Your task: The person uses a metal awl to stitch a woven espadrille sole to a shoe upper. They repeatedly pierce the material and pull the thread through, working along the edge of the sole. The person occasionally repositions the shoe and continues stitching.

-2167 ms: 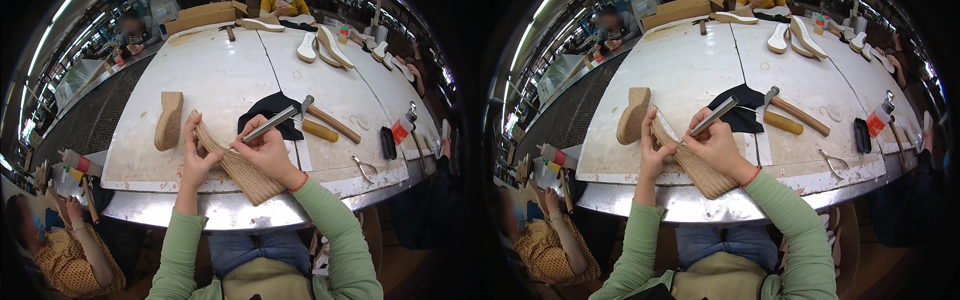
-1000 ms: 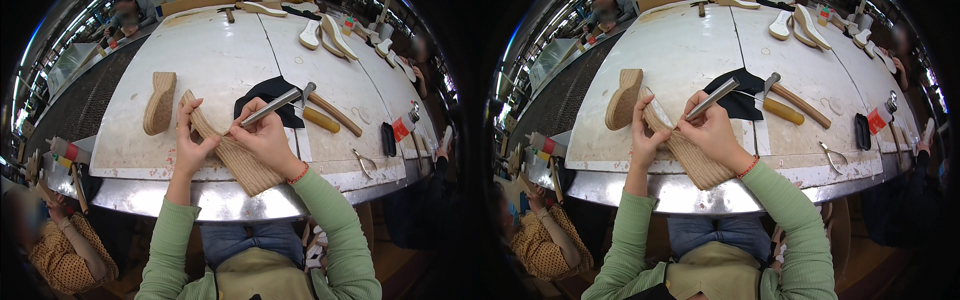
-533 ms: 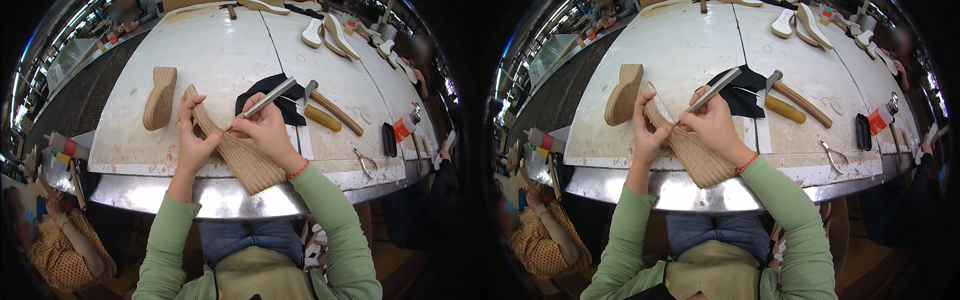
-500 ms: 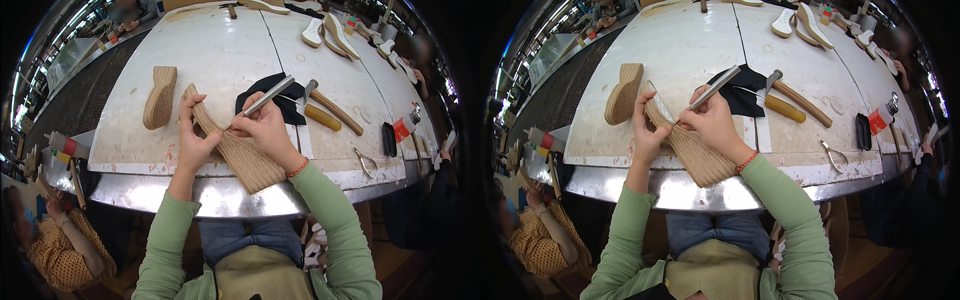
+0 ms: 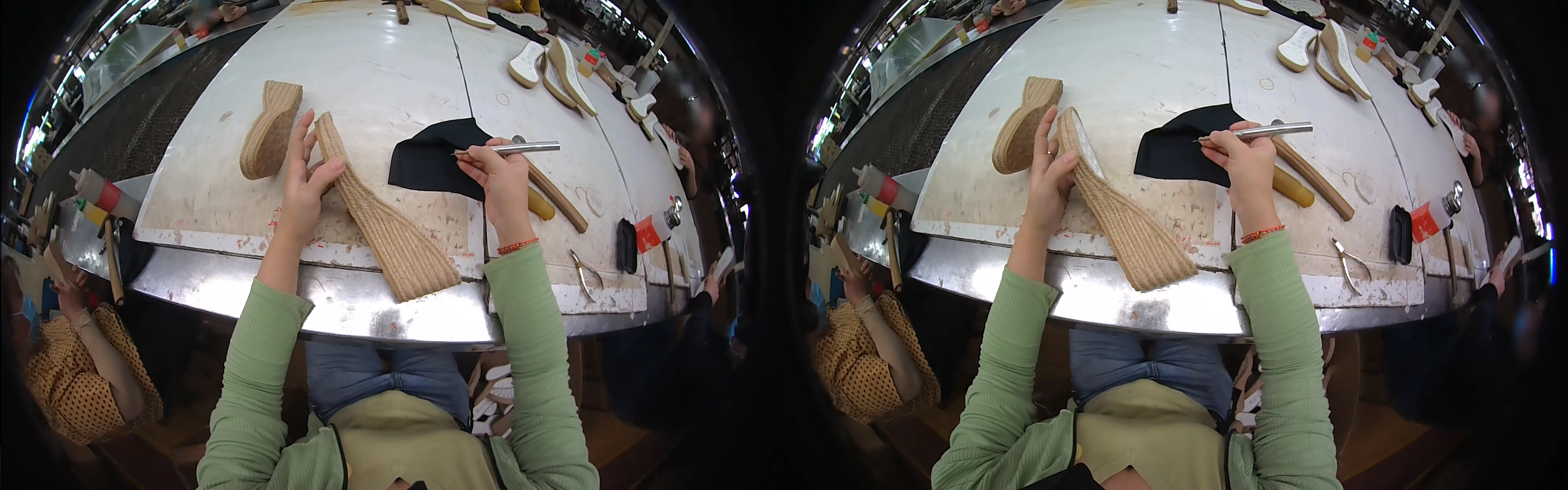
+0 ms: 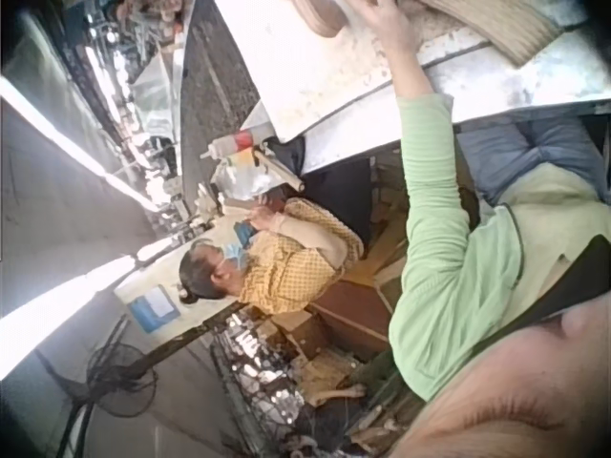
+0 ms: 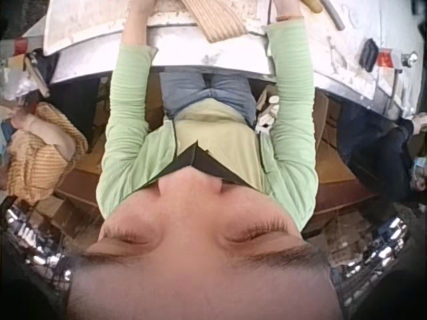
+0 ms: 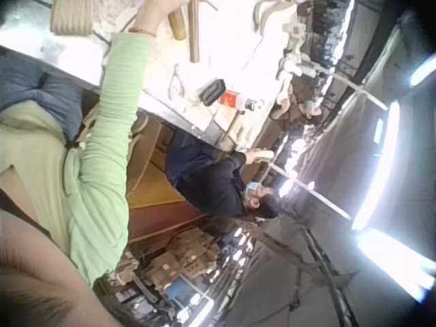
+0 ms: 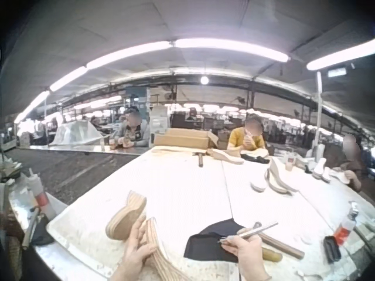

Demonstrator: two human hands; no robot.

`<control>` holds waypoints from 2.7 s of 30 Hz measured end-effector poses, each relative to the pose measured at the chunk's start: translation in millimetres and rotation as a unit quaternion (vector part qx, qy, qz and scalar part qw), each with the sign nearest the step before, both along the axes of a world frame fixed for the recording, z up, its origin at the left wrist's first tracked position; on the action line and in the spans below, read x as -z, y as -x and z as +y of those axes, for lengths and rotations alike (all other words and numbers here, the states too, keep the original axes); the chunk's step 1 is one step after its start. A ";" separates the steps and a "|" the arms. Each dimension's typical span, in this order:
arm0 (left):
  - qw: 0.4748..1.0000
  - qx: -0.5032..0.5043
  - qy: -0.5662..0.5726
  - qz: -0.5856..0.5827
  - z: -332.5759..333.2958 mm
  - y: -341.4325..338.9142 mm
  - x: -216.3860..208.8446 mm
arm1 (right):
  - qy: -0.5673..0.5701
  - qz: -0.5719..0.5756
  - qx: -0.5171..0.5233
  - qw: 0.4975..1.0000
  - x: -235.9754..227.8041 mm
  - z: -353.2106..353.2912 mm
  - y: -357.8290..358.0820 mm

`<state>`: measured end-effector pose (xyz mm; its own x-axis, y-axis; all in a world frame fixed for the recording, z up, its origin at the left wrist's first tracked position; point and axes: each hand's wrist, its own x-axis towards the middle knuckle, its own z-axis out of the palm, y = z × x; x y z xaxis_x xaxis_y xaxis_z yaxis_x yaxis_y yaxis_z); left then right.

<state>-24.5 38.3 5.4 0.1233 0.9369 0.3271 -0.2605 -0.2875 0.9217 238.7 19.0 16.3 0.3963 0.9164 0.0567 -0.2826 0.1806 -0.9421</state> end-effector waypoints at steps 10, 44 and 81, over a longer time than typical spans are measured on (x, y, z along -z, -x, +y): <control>0.998 0.000 0.038 0.057 -7.7 3.3 -11.2 | 0.007 -0.035 -0.025 0.999 -5.5 -10.4 13.1; 0.999 -0.011 0.046 0.008 -17.8 5.4 -18.7 | 0.000 -0.057 -0.049 0.997 -2.7 -11.4 17.2; 0.739 0.147 -0.344 0.561 -125.3 -16.1 -55.7 | -0.043 -0.043 -0.024 0.998 -5.7 -13.4 15.9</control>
